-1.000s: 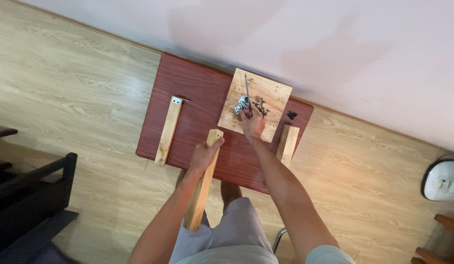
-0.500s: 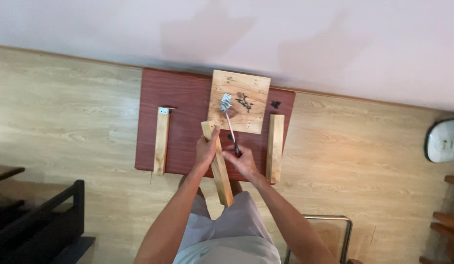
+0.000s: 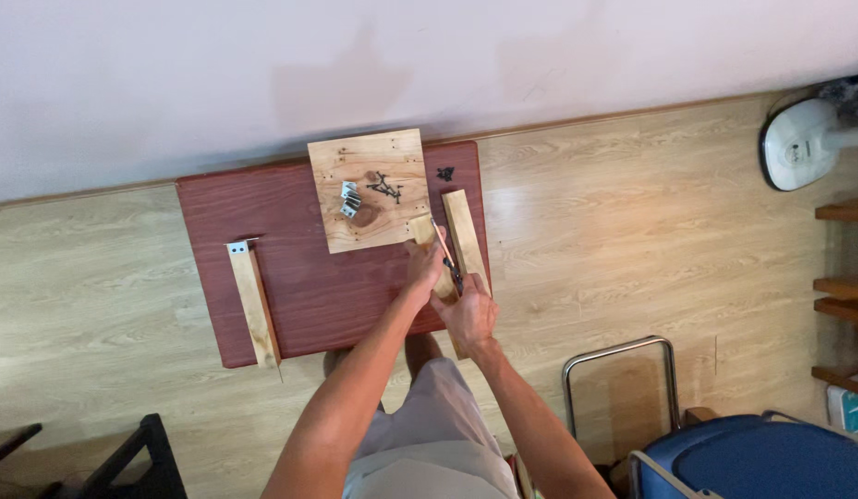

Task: The person uses a screwdriver to attach metal brackets to wooden legs. They repeatedly pick up a leg, align the bracket, and tighten screws one at a time.

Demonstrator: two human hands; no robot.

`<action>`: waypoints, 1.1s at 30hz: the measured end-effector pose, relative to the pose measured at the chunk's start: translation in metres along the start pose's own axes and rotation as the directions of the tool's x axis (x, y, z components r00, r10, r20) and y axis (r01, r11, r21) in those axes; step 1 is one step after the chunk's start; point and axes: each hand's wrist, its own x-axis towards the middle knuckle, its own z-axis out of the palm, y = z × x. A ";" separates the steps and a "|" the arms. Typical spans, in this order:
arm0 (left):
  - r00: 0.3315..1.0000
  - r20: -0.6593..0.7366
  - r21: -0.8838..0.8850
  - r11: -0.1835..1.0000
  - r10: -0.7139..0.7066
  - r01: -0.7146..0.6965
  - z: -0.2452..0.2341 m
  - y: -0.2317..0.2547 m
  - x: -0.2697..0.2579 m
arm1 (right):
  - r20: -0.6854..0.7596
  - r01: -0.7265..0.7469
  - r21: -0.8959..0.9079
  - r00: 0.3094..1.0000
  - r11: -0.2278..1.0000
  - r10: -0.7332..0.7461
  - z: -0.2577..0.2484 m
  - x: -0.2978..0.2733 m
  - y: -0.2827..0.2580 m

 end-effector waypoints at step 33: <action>0.991 0.017 0.018 0.991 -0.135 0.135 -0.151 -0.052 0.021 | -0.123 0.191 0.016 0.974 0.981 -0.188 0.054 0.051 0.021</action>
